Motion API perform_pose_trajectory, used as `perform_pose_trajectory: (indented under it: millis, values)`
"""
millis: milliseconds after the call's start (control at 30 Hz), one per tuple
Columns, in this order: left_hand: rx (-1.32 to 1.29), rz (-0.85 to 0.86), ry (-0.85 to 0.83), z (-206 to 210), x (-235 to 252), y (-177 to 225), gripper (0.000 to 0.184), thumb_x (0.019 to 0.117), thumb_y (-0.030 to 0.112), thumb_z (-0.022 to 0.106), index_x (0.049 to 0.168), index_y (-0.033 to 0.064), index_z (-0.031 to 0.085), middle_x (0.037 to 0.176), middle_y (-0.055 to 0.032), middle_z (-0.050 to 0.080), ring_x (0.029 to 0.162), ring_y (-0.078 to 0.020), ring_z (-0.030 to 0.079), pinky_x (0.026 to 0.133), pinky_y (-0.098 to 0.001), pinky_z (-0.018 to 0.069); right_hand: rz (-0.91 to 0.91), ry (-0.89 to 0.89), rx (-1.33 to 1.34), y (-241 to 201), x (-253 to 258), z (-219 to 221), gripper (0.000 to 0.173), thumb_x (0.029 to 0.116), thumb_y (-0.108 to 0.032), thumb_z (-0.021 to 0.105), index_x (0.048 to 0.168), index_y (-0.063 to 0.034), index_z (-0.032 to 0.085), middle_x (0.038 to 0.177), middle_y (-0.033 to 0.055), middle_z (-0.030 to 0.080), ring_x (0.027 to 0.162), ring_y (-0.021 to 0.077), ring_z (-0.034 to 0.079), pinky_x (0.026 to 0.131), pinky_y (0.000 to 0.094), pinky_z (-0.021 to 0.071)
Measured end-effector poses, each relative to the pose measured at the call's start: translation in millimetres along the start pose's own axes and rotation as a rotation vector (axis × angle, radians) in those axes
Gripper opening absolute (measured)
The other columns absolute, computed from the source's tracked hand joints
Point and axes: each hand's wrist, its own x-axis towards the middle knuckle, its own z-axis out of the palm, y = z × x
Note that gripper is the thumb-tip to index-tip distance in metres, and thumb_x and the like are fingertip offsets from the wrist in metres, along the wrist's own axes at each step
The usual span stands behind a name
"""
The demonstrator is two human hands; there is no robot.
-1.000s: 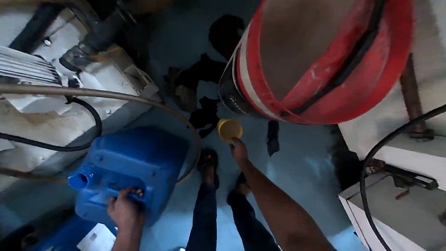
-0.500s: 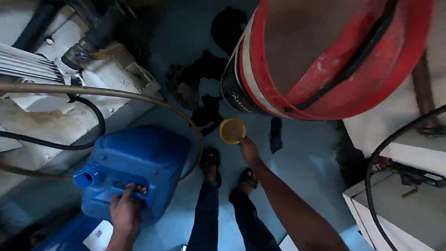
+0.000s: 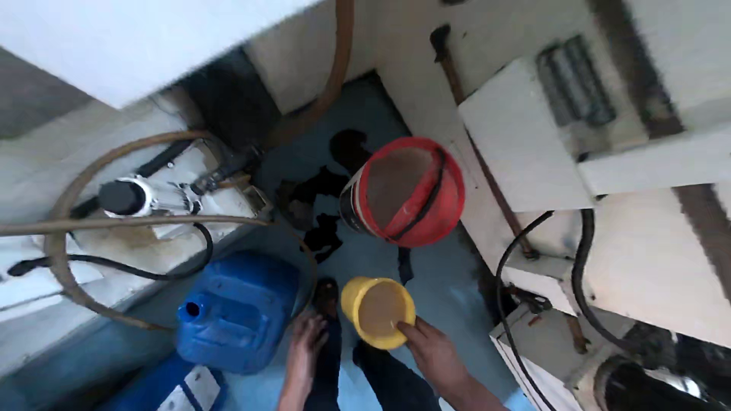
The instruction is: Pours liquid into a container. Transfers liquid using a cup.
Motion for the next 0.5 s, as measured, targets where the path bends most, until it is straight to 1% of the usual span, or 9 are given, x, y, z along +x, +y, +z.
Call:
perform_pose_trajectory:
  millis: [67, 100, 133, 167, 233, 300, 333, 400, 500]
  values:
    - [-0.091, -0.048, -0.136, 34.6, 4.5, 11.5, 0.05, 0.1119, 0.036, 0.035, 0.153, 0.0088, 0.042, 0.14, -0.0141, 0.06, 0.12, -0.0288, 0.064, 0.093, -0.0501, 0.0572, -0.054, 0.036, -0.006, -13.3, 3.5, -28.0, 0.017, 0.092, -0.004, 0.067, 0.107, -0.0064, 0.075, 0.103, 0.021, 0.073, 0.087, 0.0344, 0.075, 0.071, 0.0481, 0.0636]
    - [-0.119, -0.043, -0.183, 49.6, 6.7, 17.8, 0.05, 0.112, 0.037, 0.034, 0.153, 0.0096, 0.043, 0.14, -0.014, 0.06, 0.119, -0.0284, 0.064, 0.092, -0.0499, 0.0573, -0.08, 0.052, -0.013, -17.1, 6.8, -39.0, 0.016, 0.0932, -0.005, 0.066, 0.107, -0.0078, 0.075, 0.102, 0.0197, 0.073, 0.086, 0.0323, 0.075, 0.071, 0.0459, 0.0639]
    - [-0.152, -0.02, -0.208, 62.9, 6.8, 24.8, 0.048, 0.1122, 0.035, 0.034, 0.151, 0.0082, 0.044, 0.137, -0.014, 0.061, 0.117, -0.0267, 0.065, 0.091, -0.0478, 0.058, -0.108, 0.067, -0.023, -19.5, 10.5, -48.0, 0.014, 0.0944, -0.007, 0.066, 0.106, -0.0091, 0.074, 0.102, 0.0184, 0.073, 0.086, 0.0302, 0.075, 0.07, 0.0435, 0.0639]
    - [-0.192, 0.018, -0.213, 75.4, 6.2, 32.8, 0.044, 0.1123, 0.03, 0.035, 0.146, 0.0049, 0.048, 0.129, -0.0133, 0.066, 0.11, -0.0236, 0.068, 0.088, -0.0441, 0.0603, -0.134, 0.082, -0.035, -20.6, 15.2, -55.4, 0.013, 0.0952, -0.009, 0.065, 0.105, -0.0102, 0.073, 0.101, 0.0169, 0.072, 0.085, 0.0283, 0.074, 0.069, 0.0412, 0.0637]
    - [-0.269, 0.083, -0.214, 96.6, 6.1, 52.4, 0.037, 0.1116, 0.021, 0.035, 0.136, -0.0006, 0.053, 0.114, -0.011, 0.07, 0.1, -0.0183, 0.071, 0.085, -0.0381, 0.0614, -0.18, 0.11, -0.068, -19.5, 29.9, -66.1, 0.011, 0.0948, -0.01, 0.065, 0.103, -0.0111, 0.072, 0.098, 0.0154, 0.071, 0.084, 0.0268, 0.074, 0.067, 0.0387, 0.0633]
    - [-0.264, 0.117, -0.178, 112.3, 5.3, 70.4, 0.034, 0.1111, 0.018, 0.035, 0.127, -0.002, 0.057, 0.103, -0.0091, 0.072, 0.091, -0.0154, 0.072, 0.08, -0.0349, 0.062, -0.184, 0.108, -0.073, -18.3, 44.7, -74.9, 0.011, 0.0929, -0.008, 0.067, 0.103, -0.0095, 0.072, 0.097, 0.0164, 0.071, 0.085, 0.0291, 0.074, 0.069, 0.0404, 0.0636]
    - [-0.247, 0.116, -0.151, 118.0, 5.6, 78.4, 0.033, 0.1114, 0.018, 0.036, 0.125, -0.0025, 0.058, 0.1, -0.0095, 0.072, 0.088, -0.0156, 0.072, 0.077, -0.0344, 0.0622, -0.175, 0.098, -0.066, -18.0, 52.5, -79.3, 0.012, 0.0921, -0.007, 0.068, 0.103, -0.0083, 0.073, 0.096, 0.0169, 0.071, 0.084, 0.0302, 0.074, 0.069, 0.0414, 0.0636]
    - [-0.219, 0.125, -0.108, 128.9, 10.8, 92.7, 0.035, 0.1124, 0.021, 0.035, 0.122, -0.0027, 0.059, 0.096, -0.0097, 0.072, 0.085, -0.0162, 0.072, 0.074, -0.0346, 0.0625, -0.163, 0.074, -0.051, -15.8, 71.7, -88.4, 0.012, 0.0925, -0.007, 0.068, 0.103, -0.0066, 0.072, 0.095, 0.018, 0.071, 0.081, 0.0324, 0.074, 0.067, 0.0442, 0.0632]
    - [-0.178, 0.132, -0.065, 138.8, 14.6, 104.4, 0.038, 0.113, 0.023, 0.034, 0.125, -0.003, 0.059, 0.1, -0.0117, 0.072, 0.088, -0.0179, 0.072, 0.074, -0.0353, 0.0626, -0.18, 0.071, -0.048, -10.2, 92.7, -97.6, 0.009, 0.0934, -0.01, 0.068, 0.101, -0.007, 0.072, 0.094, 0.0153, 0.072, 0.08, 0.03, 0.074, 0.067, 0.0422, 0.0631]
